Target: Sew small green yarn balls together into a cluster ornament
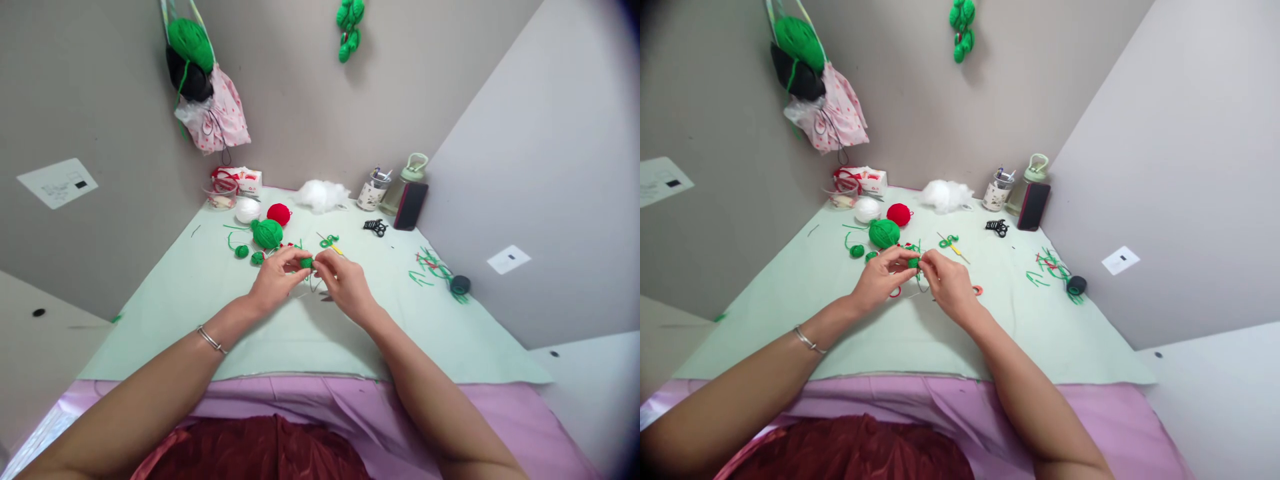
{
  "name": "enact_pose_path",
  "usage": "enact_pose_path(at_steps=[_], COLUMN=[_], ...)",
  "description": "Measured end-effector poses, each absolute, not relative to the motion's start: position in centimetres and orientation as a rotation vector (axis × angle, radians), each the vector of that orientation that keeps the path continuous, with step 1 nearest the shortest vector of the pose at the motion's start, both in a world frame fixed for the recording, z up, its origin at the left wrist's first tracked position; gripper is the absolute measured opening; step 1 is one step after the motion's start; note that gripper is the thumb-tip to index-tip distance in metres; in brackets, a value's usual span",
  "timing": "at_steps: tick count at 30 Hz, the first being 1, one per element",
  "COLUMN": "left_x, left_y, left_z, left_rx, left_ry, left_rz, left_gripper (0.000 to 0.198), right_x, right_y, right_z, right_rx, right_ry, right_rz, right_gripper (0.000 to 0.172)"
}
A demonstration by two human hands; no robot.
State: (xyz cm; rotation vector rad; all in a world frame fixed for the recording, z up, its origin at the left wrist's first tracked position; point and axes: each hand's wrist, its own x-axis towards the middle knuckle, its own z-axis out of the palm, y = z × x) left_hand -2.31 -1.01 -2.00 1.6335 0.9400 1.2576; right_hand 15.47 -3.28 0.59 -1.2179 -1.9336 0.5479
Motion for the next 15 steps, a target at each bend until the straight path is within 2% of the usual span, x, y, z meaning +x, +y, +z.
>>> enact_pose_path(at_steps=[3, 6, 10, 15], left_x=[-2.3, -2.3, -2.2, -2.3], left_y=[-1.0, -1.0, -1.1, -1.0], left_z=[-2.2, -2.4, -2.5, -2.8], left_rx=[1.687, 1.719, 1.756, 1.81], left_ry=[0.94, 0.913, 0.911, 0.936], left_rz=[1.232, 1.204, 1.16, 1.063], left_gripper=[0.022, 0.022, 0.024, 0.035], right_x=[15.3, 15.3, 16.3, 18.4], right_y=[-3.3, -3.0, -2.4, -2.1], right_z=[0.6, 1.0, 2.3, 4.2], right_rx=[-1.193, -1.152, -1.098, -0.974], right_ry=[-2.02, -1.961, -1.543, -1.203], right_rz=[0.315, 0.379, 0.763, 1.404], right_gripper=[0.014, 0.012, 0.014, 0.032])
